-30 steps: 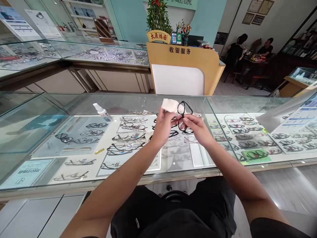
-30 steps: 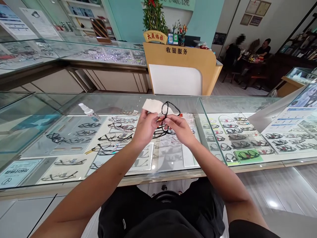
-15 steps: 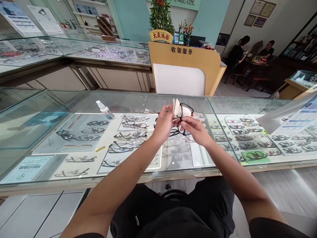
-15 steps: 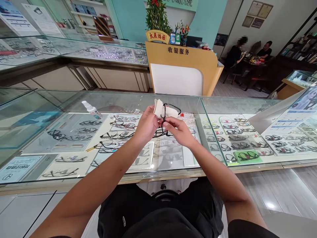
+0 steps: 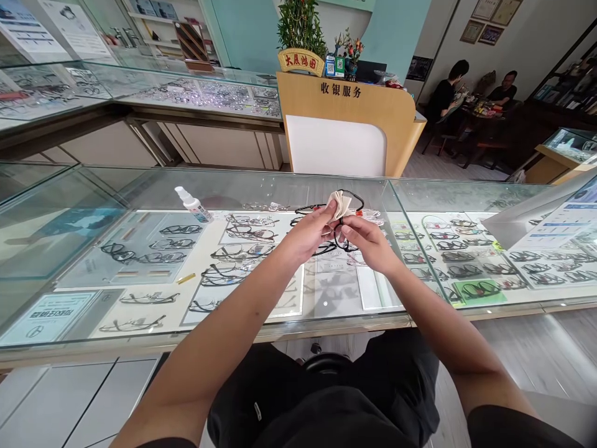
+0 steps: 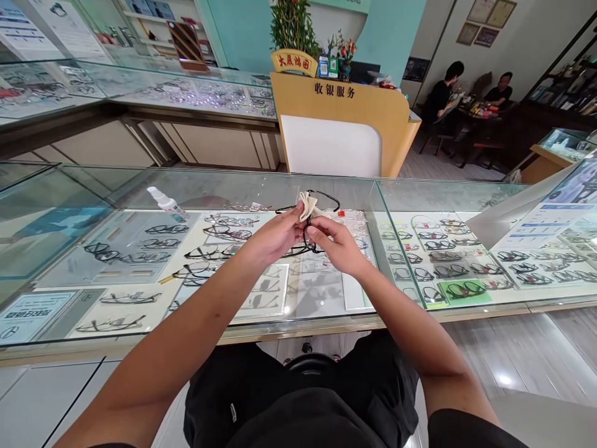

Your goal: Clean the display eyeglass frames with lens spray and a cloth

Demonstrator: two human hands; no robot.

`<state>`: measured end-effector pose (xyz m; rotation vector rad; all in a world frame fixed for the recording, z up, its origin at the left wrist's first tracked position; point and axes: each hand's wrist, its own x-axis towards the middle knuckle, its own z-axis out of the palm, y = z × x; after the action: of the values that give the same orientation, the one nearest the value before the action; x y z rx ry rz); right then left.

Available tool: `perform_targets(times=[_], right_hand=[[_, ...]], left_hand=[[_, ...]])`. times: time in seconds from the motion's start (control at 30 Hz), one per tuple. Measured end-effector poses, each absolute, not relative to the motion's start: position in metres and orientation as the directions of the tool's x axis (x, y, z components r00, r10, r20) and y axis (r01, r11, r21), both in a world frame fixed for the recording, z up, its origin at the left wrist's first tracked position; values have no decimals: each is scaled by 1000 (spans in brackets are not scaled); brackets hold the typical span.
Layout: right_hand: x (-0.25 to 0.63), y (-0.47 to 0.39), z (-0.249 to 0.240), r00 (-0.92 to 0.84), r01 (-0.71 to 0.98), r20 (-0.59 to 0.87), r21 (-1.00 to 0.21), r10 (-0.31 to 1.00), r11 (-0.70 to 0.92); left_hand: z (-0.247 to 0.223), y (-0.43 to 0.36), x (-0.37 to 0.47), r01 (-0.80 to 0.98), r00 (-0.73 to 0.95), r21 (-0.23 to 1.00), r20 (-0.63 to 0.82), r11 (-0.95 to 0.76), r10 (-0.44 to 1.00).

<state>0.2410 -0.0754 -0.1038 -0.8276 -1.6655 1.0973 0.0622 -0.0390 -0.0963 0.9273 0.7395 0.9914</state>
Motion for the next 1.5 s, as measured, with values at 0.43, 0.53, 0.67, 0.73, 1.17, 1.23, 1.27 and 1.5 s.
perform_targets(times=[0.43,0.53,0.67,0.73,1.17,1.23,1.27,1.5], right_hand=[[243,-82,-96,-296,72,261,-953,919,294],[242,-82,-96,-303,45,262,-956,916,288],[241,-80,-98,-312,2,249,-965,917,263],[242,-78,-98,-308,-27,249,-967,918,253],[250,-75,-93,-408,-36,218,-974,886,223],[252,-73,-95,-402,-25,205,-977,892,213],[253,-73,-96,-395,-29,199,-978,897,205],[251,-78,-92,-437,1,169,-982,884,189]], left_hand=[[-95,-38,61,-482,404,838,-48,257,914],[-98,-35,63,-530,358,815,-33,232,933],[-99,-34,63,-558,379,792,-23,249,925],[-98,-35,62,-552,406,796,-5,250,914],[-89,-41,57,-400,394,911,68,104,917],[-91,-40,58,-412,380,909,109,63,919],[-92,-40,59,-425,380,904,134,44,915],[-97,-41,66,-415,307,909,108,31,946]])
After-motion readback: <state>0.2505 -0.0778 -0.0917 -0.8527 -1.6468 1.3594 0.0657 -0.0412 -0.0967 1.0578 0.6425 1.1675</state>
